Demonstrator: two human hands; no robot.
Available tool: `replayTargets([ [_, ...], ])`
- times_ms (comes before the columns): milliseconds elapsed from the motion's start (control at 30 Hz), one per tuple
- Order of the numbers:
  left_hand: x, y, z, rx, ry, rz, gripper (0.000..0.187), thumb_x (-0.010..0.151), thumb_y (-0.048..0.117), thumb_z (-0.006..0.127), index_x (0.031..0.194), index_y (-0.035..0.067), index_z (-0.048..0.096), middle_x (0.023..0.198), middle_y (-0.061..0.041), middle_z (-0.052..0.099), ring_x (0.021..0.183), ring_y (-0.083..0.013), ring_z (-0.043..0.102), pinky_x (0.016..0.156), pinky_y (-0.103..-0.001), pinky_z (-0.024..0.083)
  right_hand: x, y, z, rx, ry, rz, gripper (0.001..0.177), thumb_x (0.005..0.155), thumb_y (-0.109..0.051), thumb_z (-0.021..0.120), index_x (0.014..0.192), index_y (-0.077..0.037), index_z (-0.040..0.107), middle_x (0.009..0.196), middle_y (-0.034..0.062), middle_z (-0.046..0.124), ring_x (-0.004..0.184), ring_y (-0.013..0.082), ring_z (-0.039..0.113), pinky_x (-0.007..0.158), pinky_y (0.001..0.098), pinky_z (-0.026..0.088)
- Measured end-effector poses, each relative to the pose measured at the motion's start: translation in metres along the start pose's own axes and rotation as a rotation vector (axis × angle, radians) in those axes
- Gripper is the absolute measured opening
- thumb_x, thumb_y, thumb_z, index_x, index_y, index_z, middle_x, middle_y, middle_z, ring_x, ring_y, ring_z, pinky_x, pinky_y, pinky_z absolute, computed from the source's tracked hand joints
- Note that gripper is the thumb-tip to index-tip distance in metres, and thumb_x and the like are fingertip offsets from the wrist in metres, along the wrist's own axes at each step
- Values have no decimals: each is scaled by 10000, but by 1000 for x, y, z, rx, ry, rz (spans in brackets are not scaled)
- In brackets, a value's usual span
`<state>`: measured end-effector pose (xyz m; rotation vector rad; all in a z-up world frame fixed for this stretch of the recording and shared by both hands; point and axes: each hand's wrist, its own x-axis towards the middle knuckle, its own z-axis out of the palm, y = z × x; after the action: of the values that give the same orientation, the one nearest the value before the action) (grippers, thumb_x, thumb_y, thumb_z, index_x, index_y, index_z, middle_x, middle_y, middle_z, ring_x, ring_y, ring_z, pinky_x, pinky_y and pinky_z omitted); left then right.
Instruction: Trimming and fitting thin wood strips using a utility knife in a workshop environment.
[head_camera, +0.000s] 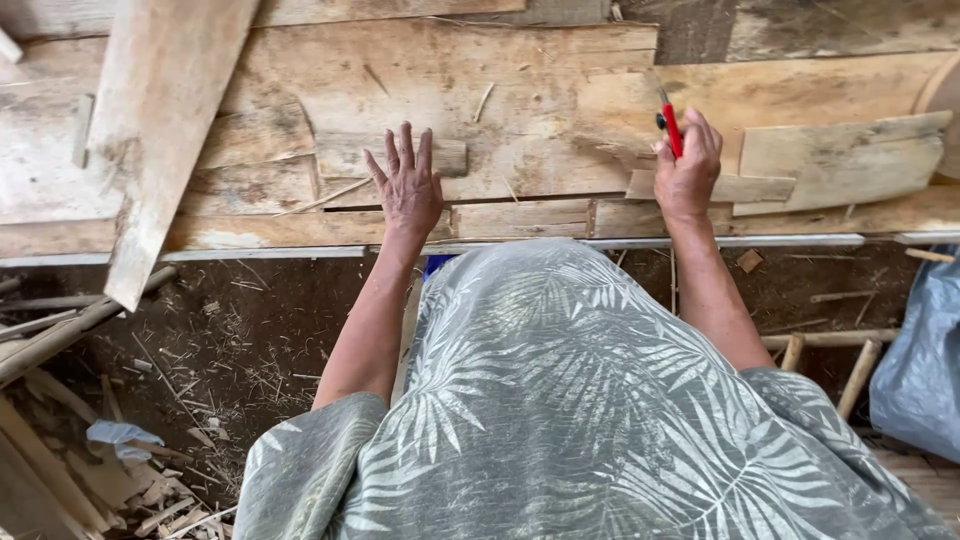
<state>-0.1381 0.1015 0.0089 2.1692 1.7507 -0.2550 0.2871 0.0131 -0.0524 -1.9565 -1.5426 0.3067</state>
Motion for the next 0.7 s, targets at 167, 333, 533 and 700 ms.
replayTargets([
  [167,2,31,17,-48,-62,182,741,974,380,661,1615,166,358,1701,-163,183,1562,-432,113,1193,-723,-25,50,-46,-9,-117,-78,-94,216,1085,-143,645,1048,70,638,1268,272,658,1209,417,573,1030,536,550],
  [333,7,44,18,-10,-127,166,811,984,480,611,1652,183,261,1712,-180,150,1574,-410,65,1194,-700,-55,70,-57,11,0,-114,-32,130,1047,-137,620,1156,-68,604,1038,92,687,994,289,609,772,387,584],
  [533,13,72,17,-125,59,322,601,989,257,650,1519,33,476,1566,-208,464,1421,-391,424,1221,-569,244,31,-64,-10,221,-66,230,108,1033,-114,598,967,-112,512,846,45,592,719,184,572,597,332,514],
  [700,37,108,47,-380,74,303,591,981,315,695,1512,132,511,1397,-172,598,1236,-379,607,1050,-506,483,-13,-60,-33,291,64,500,103,989,-118,707,1067,-111,641,868,137,716,784,368,719,739,470,564],
])
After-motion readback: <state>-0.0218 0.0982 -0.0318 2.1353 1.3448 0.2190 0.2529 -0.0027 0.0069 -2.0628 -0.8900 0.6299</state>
